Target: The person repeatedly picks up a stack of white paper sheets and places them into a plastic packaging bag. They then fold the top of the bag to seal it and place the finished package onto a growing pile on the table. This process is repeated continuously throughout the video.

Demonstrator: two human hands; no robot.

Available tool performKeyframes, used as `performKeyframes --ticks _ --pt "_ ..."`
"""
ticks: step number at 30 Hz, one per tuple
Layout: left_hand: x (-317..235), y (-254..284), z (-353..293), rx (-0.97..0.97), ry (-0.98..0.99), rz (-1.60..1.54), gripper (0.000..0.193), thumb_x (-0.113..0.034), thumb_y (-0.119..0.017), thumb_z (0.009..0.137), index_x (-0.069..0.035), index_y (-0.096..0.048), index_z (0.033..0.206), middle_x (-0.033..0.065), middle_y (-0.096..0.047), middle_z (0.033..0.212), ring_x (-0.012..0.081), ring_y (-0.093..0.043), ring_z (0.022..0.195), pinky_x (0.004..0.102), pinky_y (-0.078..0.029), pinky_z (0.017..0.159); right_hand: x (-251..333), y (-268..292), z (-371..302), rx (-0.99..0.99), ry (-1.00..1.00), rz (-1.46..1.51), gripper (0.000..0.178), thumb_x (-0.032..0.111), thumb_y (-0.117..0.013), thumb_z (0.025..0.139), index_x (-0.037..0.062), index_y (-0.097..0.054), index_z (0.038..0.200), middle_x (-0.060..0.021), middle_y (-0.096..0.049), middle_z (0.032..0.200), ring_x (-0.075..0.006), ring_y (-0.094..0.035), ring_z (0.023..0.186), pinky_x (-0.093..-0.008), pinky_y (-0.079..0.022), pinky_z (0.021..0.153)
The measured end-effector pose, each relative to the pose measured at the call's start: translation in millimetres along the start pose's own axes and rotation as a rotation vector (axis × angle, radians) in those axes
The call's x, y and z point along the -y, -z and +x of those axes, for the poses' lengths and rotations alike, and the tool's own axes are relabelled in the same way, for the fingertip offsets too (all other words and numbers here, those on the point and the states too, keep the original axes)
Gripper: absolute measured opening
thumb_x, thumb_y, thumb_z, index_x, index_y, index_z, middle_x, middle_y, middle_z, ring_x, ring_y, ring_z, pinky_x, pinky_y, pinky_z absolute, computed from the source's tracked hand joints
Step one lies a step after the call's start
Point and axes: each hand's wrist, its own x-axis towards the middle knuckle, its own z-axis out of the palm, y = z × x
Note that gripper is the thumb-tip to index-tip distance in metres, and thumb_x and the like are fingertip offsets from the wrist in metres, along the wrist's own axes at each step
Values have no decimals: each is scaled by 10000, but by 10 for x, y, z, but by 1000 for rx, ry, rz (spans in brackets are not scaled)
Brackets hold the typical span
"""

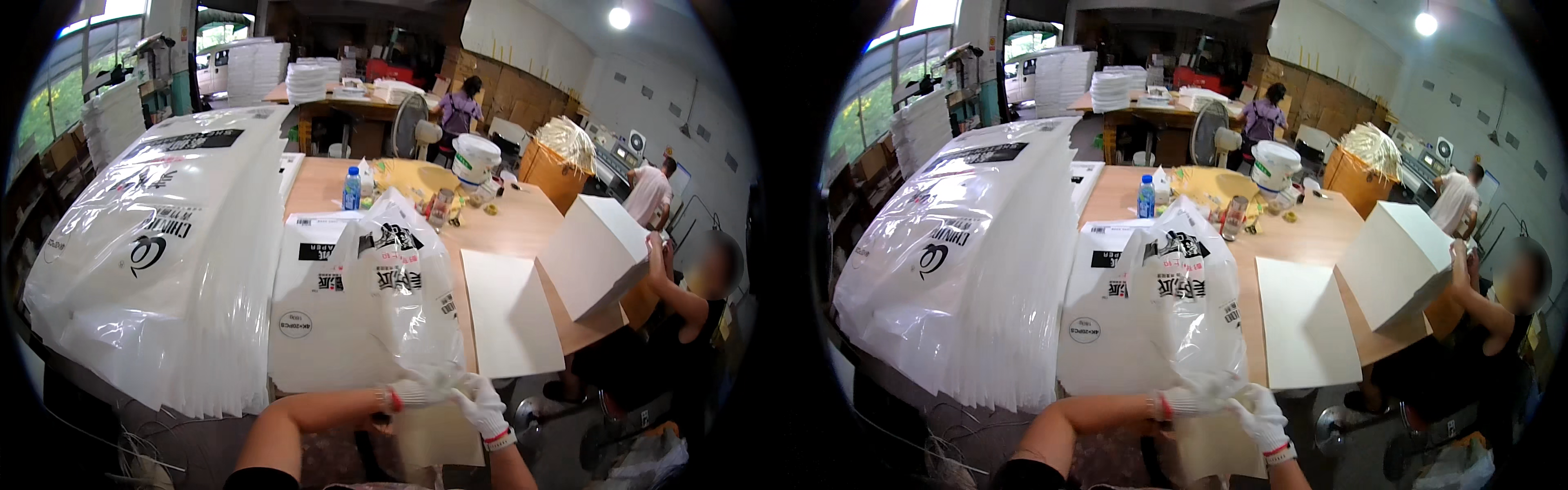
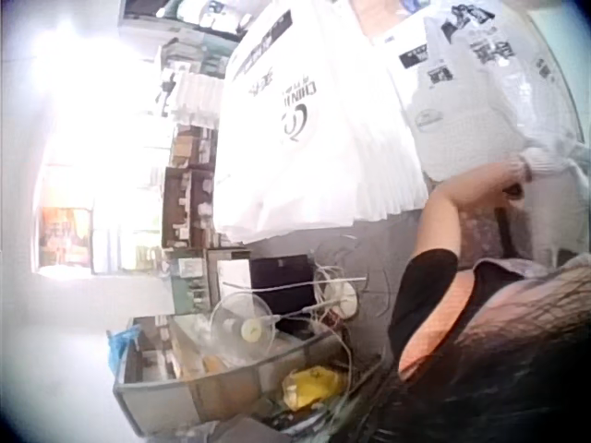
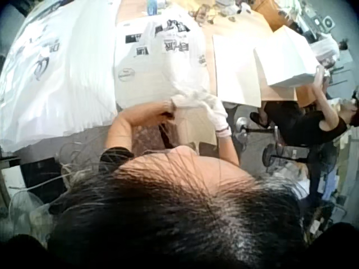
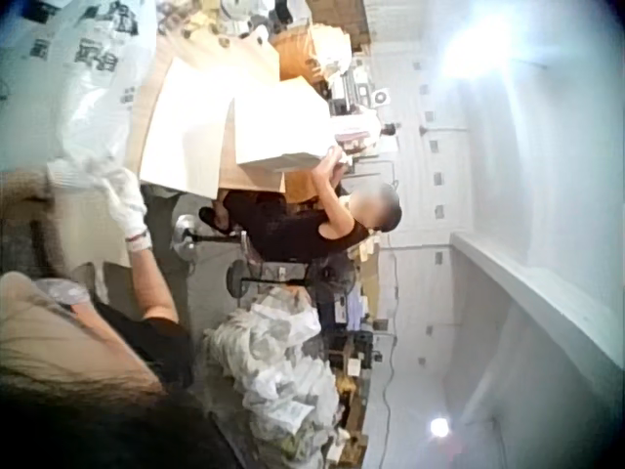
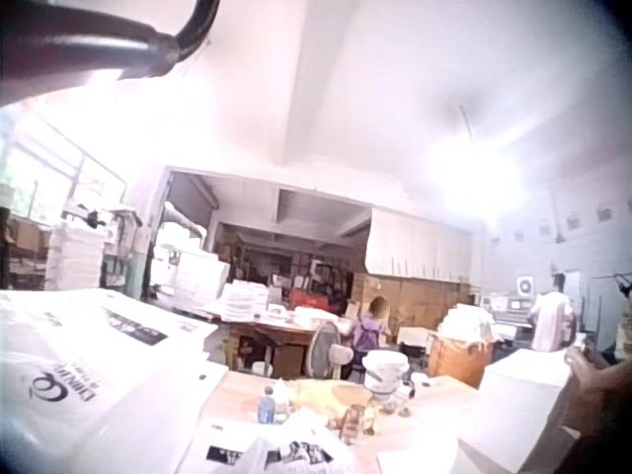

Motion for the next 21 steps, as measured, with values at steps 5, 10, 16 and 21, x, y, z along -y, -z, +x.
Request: performKeyframes --ticks 5,10,16,21 --pt "515 -83 -501 -8 12 110 417 -207 -525 865 -91 -458 1260 162 -592 1001 334 -611 825 458 -492 703 -951 -797 675 -169 -119 -559 547 288 -596 833 13 -430 1276 -207 -593 1047 -370 -588 936 -441 -469 789" --pt "1571 214 -1205 -597 298 256 433 -112 -474 877 -51 -431 1304 149 -573 987 305 -581 925 427 -476 826 -1250 -843 1180 125 -252 -306 428 227 -587 806 78 -487 1194 -192 -651 934 -398 -627 867 -498 -475 653" --pt "1314 -66 -2077 -669 530 -51 301 -101 -468 869 -34 -482 1163 130 -557 990 298 -551 924 427 -446 847 -521 -318 304 291 -265 -370 453 214 -582 823 61 -474 1236 -190 -645 1016 -392 -620 919 -440 -491 729" --pt "172 -281 -3009 -504 535 -374 179 -74 -464 854 -37 -486 1027 106 -537 911 254 -526 855 379 -438 791 -47 62 -1178 447 -173 -203 479 204 -578 832 66 -456 1274 -201 -636 1046 -368 -625 940 -413 -500 745"
